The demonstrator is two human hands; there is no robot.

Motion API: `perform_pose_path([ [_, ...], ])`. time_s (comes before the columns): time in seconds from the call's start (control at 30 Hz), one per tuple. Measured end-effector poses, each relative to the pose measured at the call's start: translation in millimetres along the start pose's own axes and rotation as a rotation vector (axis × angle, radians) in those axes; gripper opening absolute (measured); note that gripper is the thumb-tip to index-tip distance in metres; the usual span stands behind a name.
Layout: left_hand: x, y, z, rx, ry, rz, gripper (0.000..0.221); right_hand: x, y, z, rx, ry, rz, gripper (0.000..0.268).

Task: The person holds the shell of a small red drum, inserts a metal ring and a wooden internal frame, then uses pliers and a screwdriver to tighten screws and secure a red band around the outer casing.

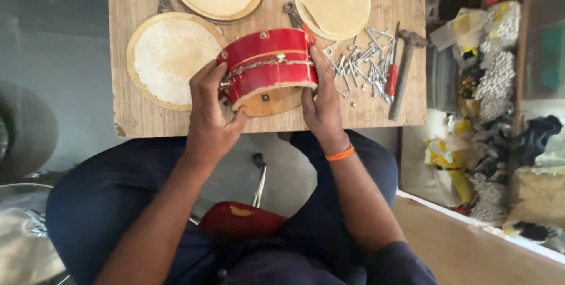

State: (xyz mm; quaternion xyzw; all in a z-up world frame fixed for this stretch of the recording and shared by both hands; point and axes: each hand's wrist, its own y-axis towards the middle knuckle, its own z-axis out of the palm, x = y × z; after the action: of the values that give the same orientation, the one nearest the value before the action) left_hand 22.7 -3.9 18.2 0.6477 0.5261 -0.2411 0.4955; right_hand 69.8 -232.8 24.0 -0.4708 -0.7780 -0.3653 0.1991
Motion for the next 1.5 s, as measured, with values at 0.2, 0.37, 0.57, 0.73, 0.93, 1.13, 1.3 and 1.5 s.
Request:
perform_pose_path([
  [0.2, 11, 20, -21, 0.125, 0.100, 0.170, 0.119, -3, -14, -6, 0.098, 0.020, 0.022, 0.068],
  [0.37, -4, 36, -18, 0.308, 0.059, 0.074, 0.117, 6, 10, -38, 0.229, 0.149, -0.045, 0.100],
  [0.57, 0, 45, -14, 0.378, 0.031, -0.010, 0.122, -2, 47, -41, 0.400, 0.205, 0.000, 0.091],
  [0.73, 14, 40, -14, 0.409, -0.008, -0.015, 0.118, -12, 45, -34, 0.342, 0.220, 0.141, 0.054],
  [0.93, 18, 51, -10, 0.453, -0.339, -0.245, 0.095, -31, 47, -35, 0.325, 0.354, 0.100, 0.047],
  [1.13, -19, 45, -10, 0.382, -0.184, -0.330, 0.054, -31, 33, -41, 0.166, 0.282, 0.074, 0.049],
  [1.3, -48, 42, 1, 0.245, -0.148, -0.266, 0.037, -12, 11, -44, 0.097, 0.313, 0.128, 0.042],
  [1.5, -42, 45, -3, 0.355, -0.068, -0.339, 0.031, 9, 4, -36, 0.078, 0.163, -0.137, 0.028],
])
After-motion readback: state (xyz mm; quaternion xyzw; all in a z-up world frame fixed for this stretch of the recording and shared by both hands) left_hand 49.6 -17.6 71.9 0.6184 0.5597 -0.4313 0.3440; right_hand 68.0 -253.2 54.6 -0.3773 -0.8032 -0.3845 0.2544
